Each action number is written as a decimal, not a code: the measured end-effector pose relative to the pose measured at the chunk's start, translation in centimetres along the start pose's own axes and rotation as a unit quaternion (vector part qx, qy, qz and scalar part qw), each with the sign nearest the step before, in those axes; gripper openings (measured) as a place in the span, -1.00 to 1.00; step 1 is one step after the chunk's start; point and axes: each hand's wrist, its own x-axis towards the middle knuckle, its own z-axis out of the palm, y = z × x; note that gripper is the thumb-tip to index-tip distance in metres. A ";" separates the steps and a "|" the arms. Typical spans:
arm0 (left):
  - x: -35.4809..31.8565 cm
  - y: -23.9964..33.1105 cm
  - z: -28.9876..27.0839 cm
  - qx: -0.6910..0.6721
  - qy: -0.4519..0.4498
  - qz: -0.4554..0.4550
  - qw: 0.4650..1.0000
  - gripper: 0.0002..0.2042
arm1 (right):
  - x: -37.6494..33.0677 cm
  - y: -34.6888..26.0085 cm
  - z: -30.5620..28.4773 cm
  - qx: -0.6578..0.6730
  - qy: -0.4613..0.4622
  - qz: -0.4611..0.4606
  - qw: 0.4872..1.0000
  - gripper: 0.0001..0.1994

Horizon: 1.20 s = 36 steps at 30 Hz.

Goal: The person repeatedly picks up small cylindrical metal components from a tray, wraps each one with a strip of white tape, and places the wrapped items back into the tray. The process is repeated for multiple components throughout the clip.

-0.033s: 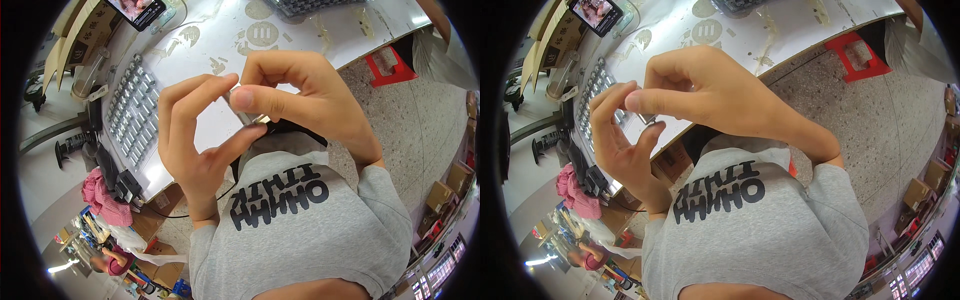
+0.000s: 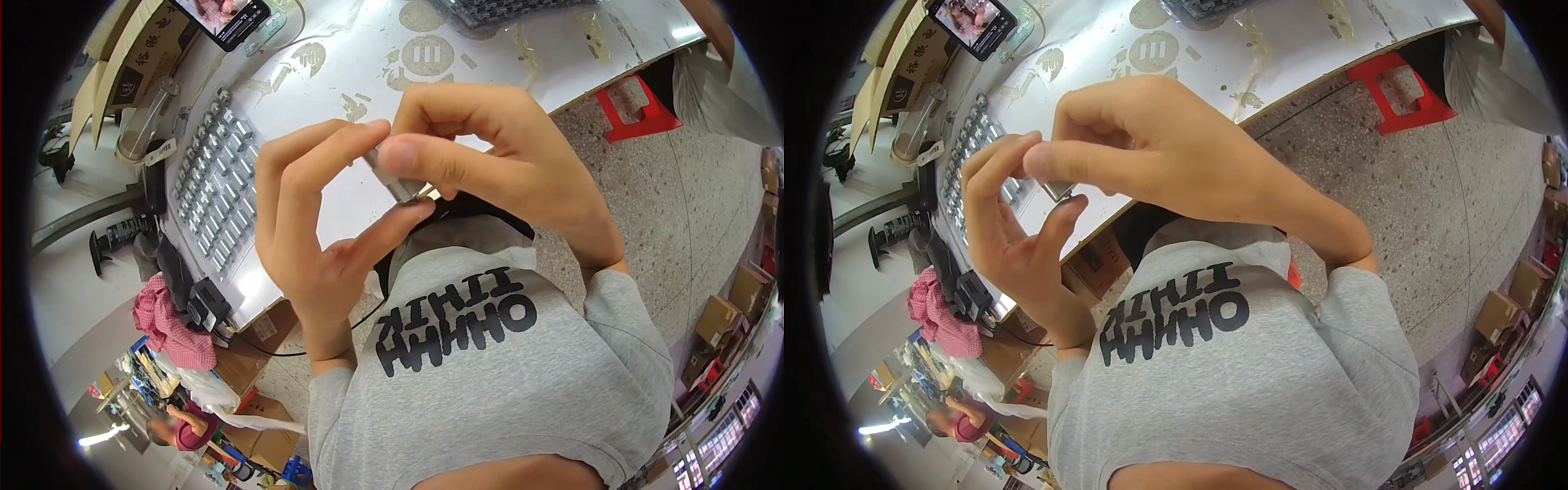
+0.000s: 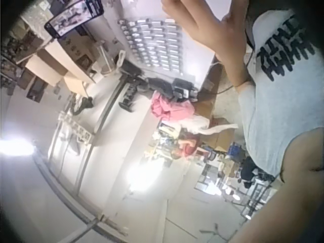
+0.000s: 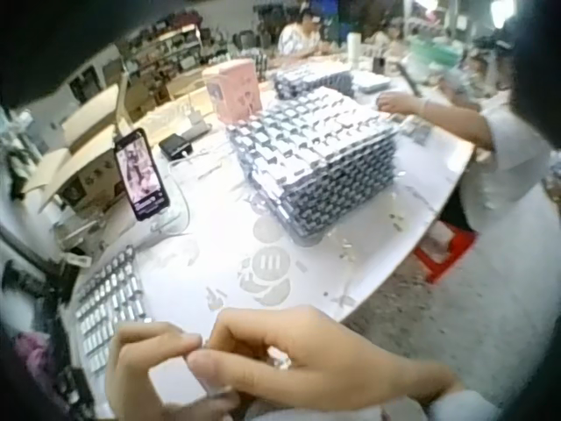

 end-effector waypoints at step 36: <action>7.7 2.0 -3.8 0.218 -0.280 0.175 0.918 -0.61 | -0.4 2.3 0.0 0.165 -0.052 0.031 0.984 -0.85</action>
